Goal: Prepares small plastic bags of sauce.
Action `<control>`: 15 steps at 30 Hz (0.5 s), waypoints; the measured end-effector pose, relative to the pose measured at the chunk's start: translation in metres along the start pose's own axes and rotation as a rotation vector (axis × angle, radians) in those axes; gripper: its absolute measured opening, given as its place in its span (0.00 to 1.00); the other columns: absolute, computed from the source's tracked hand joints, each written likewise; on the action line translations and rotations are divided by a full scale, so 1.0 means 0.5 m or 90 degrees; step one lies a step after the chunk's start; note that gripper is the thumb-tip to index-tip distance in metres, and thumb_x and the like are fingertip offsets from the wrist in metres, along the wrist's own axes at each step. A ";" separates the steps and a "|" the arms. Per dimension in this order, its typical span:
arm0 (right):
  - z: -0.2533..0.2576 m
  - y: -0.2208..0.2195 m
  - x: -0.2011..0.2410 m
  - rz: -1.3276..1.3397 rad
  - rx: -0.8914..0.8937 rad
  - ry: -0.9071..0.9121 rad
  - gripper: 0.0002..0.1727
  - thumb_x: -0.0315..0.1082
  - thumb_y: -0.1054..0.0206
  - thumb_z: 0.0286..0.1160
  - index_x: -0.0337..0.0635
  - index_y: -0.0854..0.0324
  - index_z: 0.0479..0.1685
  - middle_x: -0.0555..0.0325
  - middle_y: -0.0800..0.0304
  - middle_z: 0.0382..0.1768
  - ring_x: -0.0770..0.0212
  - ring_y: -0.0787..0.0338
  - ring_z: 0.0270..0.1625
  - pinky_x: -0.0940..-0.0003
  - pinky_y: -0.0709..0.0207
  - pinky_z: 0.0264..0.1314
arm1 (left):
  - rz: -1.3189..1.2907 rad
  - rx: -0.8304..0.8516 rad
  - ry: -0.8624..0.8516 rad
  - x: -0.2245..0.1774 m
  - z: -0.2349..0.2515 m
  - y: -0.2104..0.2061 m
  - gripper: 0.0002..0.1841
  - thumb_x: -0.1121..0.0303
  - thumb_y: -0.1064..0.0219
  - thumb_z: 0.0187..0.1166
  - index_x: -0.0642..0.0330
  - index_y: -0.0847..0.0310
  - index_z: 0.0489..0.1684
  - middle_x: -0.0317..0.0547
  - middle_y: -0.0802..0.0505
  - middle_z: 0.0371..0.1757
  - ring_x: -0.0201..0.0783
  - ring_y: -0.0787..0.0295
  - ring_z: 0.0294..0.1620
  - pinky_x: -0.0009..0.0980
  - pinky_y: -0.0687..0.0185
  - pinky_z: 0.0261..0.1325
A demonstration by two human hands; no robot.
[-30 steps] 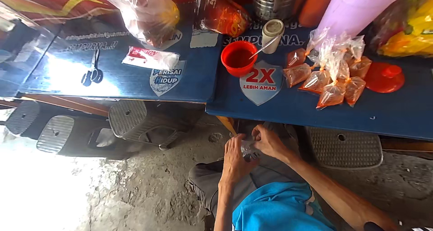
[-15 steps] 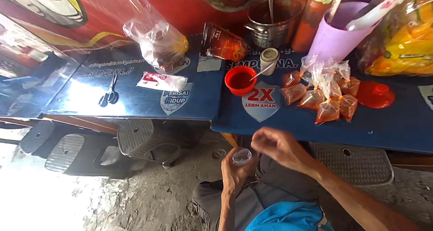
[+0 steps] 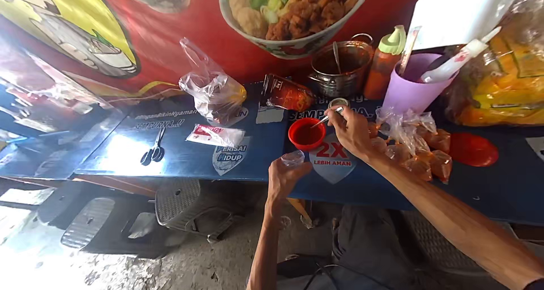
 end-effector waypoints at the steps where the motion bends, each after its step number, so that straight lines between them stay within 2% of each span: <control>1: 0.005 -0.001 -0.001 -0.006 -0.001 0.004 0.16 0.37 0.45 0.93 0.37 0.15 0.59 0.48 0.08 0.37 0.53 0.09 0.36 0.52 0.15 0.44 | -0.006 0.018 0.023 0.004 0.010 -0.005 0.18 0.64 0.17 0.60 0.65 0.12 0.44 0.43 0.05 0.33 0.34 0.05 0.32 0.34 0.06 0.43; 3: 0.010 -0.009 -0.011 -0.005 0.017 -0.024 0.16 0.37 0.46 0.93 0.36 0.16 0.57 0.48 0.10 0.35 0.53 0.10 0.34 0.51 0.16 0.42 | -0.015 0.042 0.054 0.009 0.025 -0.015 0.18 0.66 0.18 0.61 0.66 0.13 0.44 0.44 0.05 0.34 0.35 0.05 0.32 0.34 0.05 0.43; 6: 0.009 -0.024 -0.046 0.060 0.067 -0.137 0.18 0.37 0.48 0.94 0.33 0.17 0.55 0.47 0.12 0.34 0.53 0.13 0.34 0.51 0.19 0.42 | -0.022 0.055 0.082 0.017 0.042 -0.026 0.17 0.67 0.18 0.62 0.68 0.14 0.45 0.45 0.05 0.34 0.36 0.05 0.31 0.34 0.05 0.43; 8: 0.002 -0.031 -0.076 0.129 0.083 -0.222 0.18 0.38 0.49 0.94 0.33 0.18 0.56 0.49 0.13 0.35 0.58 0.17 0.33 0.57 0.22 0.40 | -0.026 0.063 0.092 0.021 0.049 -0.034 0.18 0.67 0.18 0.63 0.68 0.14 0.45 0.45 0.05 0.35 0.36 0.05 0.32 0.34 0.05 0.43; 11: -0.001 -0.030 -0.101 0.204 0.071 -0.316 0.17 0.40 0.49 0.95 0.38 0.18 0.56 0.57 0.16 0.31 0.68 0.25 0.27 0.70 0.32 0.31 | -0.034 0.074 0.100 0.025 0.056 -0.040 0.17 0.67 0.18 0.63 0.68 0.14 0.45 0.46 0.04 0.35 0.36 0.05 0.31 0.34 0.05 0.42; 15: 0.004 -0.016 -0.106 0.231 0.061 -0.328 0.17 0.40 0.49 0.95 0.39 0.18 0.56 0.59 0.18 0.28 0.70 0.28 0.23 0.74 0.36 0.26 | -0.034 0.080 0.109 0.025 0.062 -0.046 0.17 0.68 0.18 0.62 0.67 0.14 0.44 0.46 0.04 0.34 0.36 0.05 0.31 0.33 0.05 0.42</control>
Point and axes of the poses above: each hand's wrist, its own z-axis towards the middle knuckle, its own y-axis out of the back of the hand, x = y × z, the point moved 9 cm from there along z, towards the middle knuckle
